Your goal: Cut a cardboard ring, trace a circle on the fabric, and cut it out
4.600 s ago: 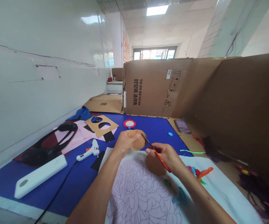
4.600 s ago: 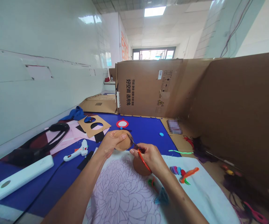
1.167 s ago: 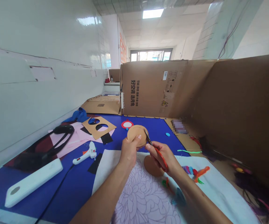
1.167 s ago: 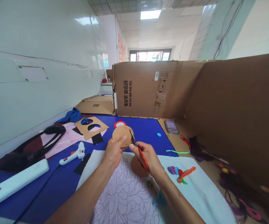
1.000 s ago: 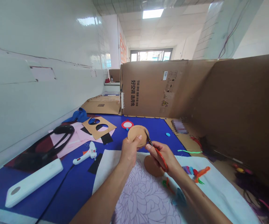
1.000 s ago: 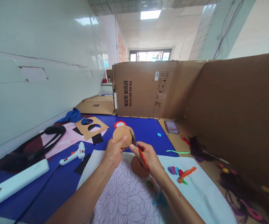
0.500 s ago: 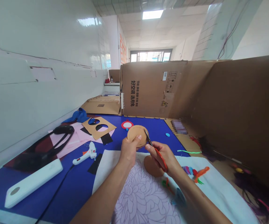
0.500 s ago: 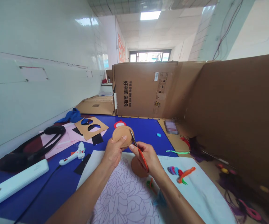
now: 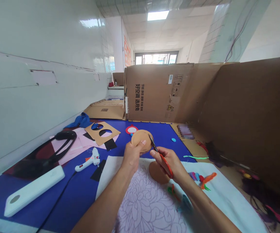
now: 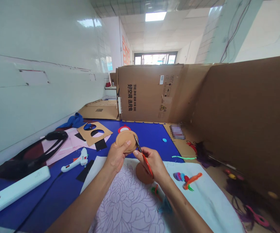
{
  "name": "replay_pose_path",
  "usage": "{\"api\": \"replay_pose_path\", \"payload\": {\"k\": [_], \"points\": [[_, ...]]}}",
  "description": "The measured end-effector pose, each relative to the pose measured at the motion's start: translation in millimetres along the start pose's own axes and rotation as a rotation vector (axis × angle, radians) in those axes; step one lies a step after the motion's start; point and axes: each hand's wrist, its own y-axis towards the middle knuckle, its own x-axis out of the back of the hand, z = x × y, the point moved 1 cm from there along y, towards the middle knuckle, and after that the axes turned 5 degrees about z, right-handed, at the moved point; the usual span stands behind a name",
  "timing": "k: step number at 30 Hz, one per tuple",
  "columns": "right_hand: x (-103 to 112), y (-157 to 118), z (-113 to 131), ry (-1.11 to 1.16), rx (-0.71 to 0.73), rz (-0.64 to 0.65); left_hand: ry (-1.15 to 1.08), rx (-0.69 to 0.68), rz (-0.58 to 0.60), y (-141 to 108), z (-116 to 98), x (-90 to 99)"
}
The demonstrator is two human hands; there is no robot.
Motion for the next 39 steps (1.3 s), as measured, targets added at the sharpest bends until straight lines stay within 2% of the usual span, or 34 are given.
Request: {"api": "replay_pose_path", "payload": {"k": [17, 28, 39], "points": [[-2, -3, 8, 0.01, -0.024, -0.017, 0.043, -0.008, -0.006, 0, -1, 1.6], [3, 4, -7, -0.029, 0.035, -0.014, 0.046, 0.009, 0.022, 0, -3, 2.5], [4, 2, -6, -0.056, 0.053, -0.023, 0.072, -0.007, 0.033, 2, -3, 3.5]]}}
